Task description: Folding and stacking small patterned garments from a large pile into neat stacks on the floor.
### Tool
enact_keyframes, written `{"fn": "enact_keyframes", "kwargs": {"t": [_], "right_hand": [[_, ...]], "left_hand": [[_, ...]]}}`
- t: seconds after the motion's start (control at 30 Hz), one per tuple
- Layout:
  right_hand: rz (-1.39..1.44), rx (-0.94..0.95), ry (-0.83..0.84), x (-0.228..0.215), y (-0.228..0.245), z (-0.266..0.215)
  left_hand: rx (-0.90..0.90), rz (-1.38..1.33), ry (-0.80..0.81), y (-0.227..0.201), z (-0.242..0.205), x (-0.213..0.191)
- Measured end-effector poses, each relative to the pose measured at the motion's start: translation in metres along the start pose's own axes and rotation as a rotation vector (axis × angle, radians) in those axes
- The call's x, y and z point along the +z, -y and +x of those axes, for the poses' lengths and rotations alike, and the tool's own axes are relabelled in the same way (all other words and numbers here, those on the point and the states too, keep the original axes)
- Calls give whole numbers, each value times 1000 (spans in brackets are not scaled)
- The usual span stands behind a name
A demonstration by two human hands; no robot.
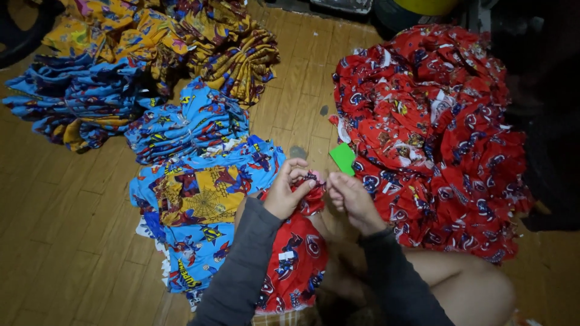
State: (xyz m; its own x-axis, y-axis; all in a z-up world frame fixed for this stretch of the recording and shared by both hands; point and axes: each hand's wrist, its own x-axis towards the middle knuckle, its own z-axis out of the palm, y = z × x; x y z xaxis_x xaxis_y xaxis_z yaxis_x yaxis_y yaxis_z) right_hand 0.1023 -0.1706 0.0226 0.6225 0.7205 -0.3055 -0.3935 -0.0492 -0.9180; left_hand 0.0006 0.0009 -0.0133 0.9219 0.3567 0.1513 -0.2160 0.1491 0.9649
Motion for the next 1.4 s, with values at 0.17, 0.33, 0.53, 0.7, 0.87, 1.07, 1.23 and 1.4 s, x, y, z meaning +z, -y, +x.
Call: {"fn": "enact_keyframes", "kwargs": {"t": [0.17,0.33,0.53,0.7,0.87,1.07,1.23,1.4], "right_hand": [[-58,15,-109,-9,26,33],[-145,200,-100,-29,18,101],[-467,353,-138,-83,-53,159],[-372,368,-245,-92,-64,127],[-537,290,-278,-114,-126,75],[-1259,-52,-400,-111,-111,45],[-1281,13,-617,-132,-25,37],[-1043,62,-584,-181,18,24]], "left_hand": [[159,41,-301,-13,9,0],[155,20,-770,-50,21,-49],[44,473,-911,-40,1,-117],[78,696,-721,-73,-47,-71],[233,1069,-261,-105,-108,3],[210,1425,-71,-70,-131,4],[179,1458,-188,-60,-121,1],[-43,1400,-285,-38,-106,-26]]}}
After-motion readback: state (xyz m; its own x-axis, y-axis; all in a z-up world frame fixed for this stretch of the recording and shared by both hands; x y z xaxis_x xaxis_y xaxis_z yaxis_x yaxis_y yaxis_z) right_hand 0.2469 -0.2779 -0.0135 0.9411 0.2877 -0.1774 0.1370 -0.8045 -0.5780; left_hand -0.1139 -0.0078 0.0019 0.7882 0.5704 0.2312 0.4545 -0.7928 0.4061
